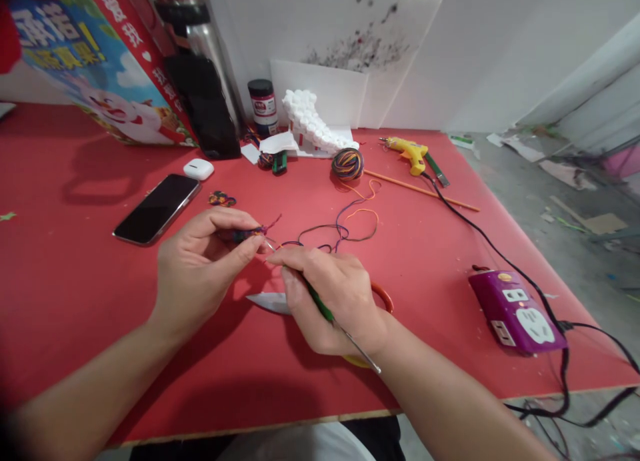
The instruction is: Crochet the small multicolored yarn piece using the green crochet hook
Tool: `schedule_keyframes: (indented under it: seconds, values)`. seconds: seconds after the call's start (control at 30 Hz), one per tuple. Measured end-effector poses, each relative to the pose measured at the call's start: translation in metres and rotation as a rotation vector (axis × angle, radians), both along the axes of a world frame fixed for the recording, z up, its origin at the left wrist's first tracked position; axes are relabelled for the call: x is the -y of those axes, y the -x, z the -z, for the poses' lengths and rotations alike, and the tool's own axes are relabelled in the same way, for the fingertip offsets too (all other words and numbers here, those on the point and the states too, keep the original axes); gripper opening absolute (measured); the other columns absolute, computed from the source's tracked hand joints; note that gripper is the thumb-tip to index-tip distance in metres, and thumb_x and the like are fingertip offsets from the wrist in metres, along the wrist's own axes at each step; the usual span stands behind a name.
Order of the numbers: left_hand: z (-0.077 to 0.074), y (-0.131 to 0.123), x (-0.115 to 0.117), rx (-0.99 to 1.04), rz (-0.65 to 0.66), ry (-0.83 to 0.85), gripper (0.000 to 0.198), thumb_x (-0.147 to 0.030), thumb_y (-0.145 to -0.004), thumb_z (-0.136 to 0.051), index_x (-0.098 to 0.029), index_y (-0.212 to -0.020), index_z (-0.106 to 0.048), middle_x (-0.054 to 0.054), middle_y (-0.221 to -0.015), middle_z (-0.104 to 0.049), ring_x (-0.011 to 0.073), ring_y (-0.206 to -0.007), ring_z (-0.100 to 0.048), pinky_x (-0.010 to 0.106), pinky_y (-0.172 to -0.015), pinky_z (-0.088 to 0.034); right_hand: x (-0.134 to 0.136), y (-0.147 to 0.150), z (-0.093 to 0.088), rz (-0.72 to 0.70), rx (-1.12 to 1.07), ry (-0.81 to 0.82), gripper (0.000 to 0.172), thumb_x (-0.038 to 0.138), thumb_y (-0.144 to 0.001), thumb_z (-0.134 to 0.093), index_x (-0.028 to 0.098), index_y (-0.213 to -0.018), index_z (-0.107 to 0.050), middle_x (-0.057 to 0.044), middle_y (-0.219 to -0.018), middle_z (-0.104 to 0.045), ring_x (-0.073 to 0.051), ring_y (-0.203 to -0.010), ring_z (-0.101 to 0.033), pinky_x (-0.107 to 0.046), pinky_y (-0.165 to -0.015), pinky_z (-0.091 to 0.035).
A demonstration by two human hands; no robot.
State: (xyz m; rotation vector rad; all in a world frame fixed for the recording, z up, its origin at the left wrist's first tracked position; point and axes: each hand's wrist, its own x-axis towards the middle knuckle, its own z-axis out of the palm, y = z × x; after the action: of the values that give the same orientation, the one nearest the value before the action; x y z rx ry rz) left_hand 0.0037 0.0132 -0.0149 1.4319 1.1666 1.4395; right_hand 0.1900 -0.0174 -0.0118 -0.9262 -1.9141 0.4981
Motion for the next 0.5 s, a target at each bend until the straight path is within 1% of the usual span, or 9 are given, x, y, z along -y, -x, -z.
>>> schedule_keyframes:
  seconds: [0.1,0.3,0.37,0.5]
  values:
    - [0.0003,-0.0001,0.0004,-0.015,-0.003,-0.025,0.01,-0.014,-0.081,-0.08,-0.019,-0.087,-0.073,0.001,-0.088,-0.073,0.0141,-0.079,-0.072,0.026,-0.071,-0.059,0.0001,0.0001,-0.0006,0.007,-0.004,0.023,0.025,0.013,-0.102,-0.054,0.027,-0.117,-0.069,0.0,-0.072,-0.072,-0.015,-0.054,-0.066,-0.03,-0.058,-0.055]
    - [-0.0007,0.0002,0.0008,-0.028,0.007,-0.055,0.009,-0.014,-0.082,-0.078,-0.02,-0.086,-0.073,0.001,-0.087,-0.072,0.014,-0.079,-0.071,0.025,-0.07,-0.058,-0.0006,-0.0003,0.0006,-0.015,-0.023,0.004,0.027,0.013,-0.101,-0.055,0.028,-0.117,-0.071,0.0,-0.072,-0.073,-0.015,-0.054,-0.067,-0.029,-0.056,-0.053]
    - [-0.0013,-0.0002,0.001,-0.031,0.01,-0.045,0.009,-0.014,-0.082,-0.079,-0.02,-0.086,-0.073,0.001,-0.087,-0.073,0.0141,-0.078,-0.071,0.026,-0.071,-0.059,-0.0009,-0.0002,0.0009,-0.019,-0.027,0.004,0.028,0.012,-0.1,-0.055,0.028,-0.118,-0.07,-0.001,-0.077,-0.076,-0.015,-0.057,-0.069,-0.029,-0.058,-0.054]
    - [-0.0025,-0.0015,0.002,-0.018,0.007,-0.039,0.01,-0.013,-0.08,-0.08,-0.02,-0.084,-0.074,0.001,-0.086,-0.074,0.0145,-0.08,-0.071,0.025,-0.072,-0.059,-0.0013,0.0005,0.0017,-0.024,-0.02,-0.026,0.03,0.008,-0.1,-0.056,0.026,-0.12,-0.068,-0.004,-0.093,-0.082,-0.015,-0.069,-0.074,-0.027,-0.064,-0.058]
